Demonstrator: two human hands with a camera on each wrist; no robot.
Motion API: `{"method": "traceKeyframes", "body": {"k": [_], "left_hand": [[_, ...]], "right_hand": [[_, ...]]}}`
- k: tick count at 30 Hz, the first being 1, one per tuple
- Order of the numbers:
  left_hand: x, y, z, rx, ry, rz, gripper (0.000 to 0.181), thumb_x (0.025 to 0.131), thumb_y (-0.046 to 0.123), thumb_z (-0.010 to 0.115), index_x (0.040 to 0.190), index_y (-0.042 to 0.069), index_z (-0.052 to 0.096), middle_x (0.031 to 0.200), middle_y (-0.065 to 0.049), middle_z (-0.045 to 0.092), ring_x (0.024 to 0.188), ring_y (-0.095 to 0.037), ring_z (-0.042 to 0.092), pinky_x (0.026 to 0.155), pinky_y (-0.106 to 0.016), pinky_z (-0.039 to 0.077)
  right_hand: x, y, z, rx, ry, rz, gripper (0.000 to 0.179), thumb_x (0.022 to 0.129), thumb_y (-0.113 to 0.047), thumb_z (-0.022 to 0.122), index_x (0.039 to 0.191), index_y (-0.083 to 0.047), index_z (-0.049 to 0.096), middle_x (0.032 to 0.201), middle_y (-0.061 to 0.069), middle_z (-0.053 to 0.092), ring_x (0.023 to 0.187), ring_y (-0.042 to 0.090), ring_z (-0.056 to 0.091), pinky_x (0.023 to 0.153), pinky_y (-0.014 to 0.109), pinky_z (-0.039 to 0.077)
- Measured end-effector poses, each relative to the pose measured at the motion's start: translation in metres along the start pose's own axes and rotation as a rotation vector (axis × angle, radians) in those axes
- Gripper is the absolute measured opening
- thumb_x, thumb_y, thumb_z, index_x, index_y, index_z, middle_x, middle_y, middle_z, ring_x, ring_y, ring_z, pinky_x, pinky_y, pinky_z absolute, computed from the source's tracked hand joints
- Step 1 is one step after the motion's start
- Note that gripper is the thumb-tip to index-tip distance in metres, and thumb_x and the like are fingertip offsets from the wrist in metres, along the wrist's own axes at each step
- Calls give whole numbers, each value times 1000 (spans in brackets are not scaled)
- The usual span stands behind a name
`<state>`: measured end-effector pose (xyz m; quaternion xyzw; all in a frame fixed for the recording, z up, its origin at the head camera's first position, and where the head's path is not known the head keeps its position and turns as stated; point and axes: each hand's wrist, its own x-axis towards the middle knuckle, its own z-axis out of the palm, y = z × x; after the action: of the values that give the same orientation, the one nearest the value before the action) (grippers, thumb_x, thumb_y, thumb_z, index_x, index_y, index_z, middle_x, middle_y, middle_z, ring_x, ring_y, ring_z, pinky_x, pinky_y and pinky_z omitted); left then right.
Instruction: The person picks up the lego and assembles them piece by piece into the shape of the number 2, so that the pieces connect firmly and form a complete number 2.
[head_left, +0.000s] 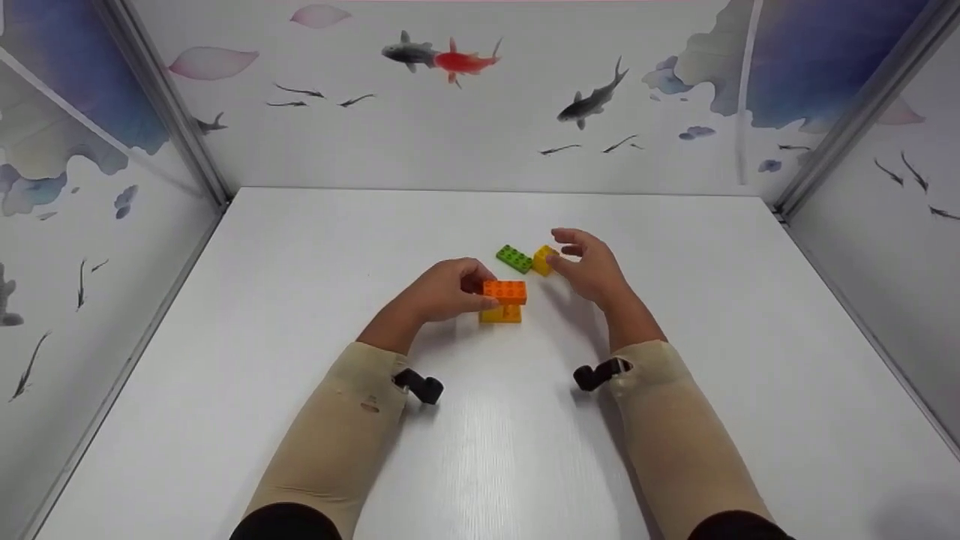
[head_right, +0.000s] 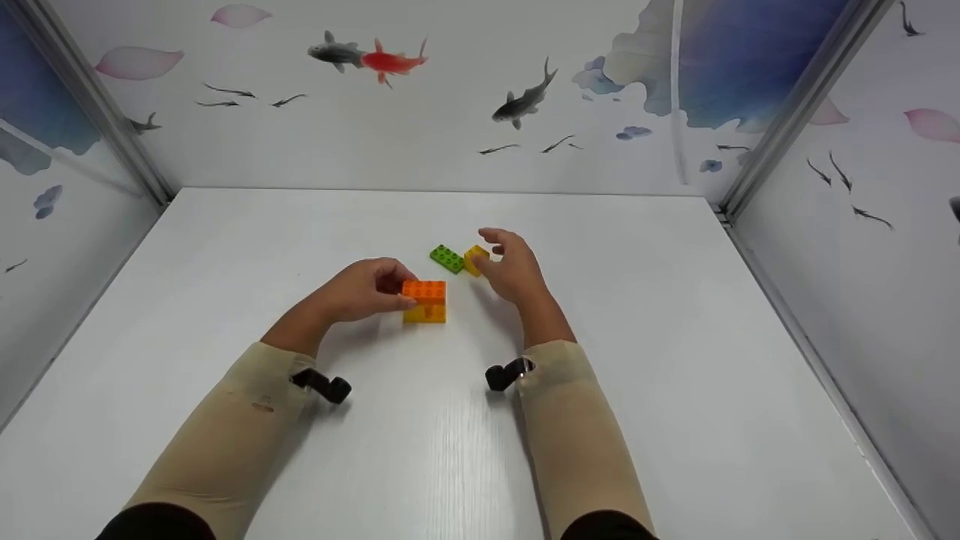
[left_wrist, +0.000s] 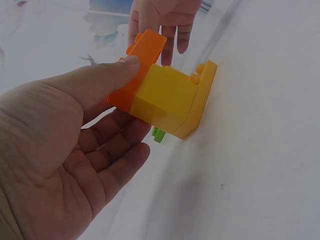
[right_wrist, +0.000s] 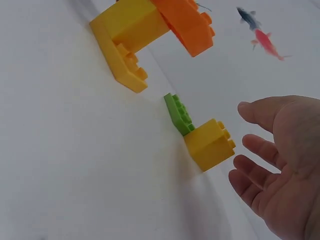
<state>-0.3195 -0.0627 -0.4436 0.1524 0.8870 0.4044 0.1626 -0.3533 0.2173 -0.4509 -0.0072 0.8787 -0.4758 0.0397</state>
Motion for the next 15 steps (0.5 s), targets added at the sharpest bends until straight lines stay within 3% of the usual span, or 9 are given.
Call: {"method": "traceKeyframes", "body": {"k": [7,15], "left_hand": [[1,-2,1,-4,-2,23,33,94,38,84,121,25,69,120,3,69,114,-21,62,107,-36,55],[0,-4,2,-18,4,84,33,95,37,83,122,24,69,118,2,69,111,-21,62,103,-36,55]], "right_hand": [[5,13,10,60,-22,109,63,103,-32,74,159,-26,49,159,1,54,142,24,53,122,42,47],[4,18,13,30,-9,101,52,106,-30,69,156,-22,54,149,5,60,137,24,56,125,41,44]]}}
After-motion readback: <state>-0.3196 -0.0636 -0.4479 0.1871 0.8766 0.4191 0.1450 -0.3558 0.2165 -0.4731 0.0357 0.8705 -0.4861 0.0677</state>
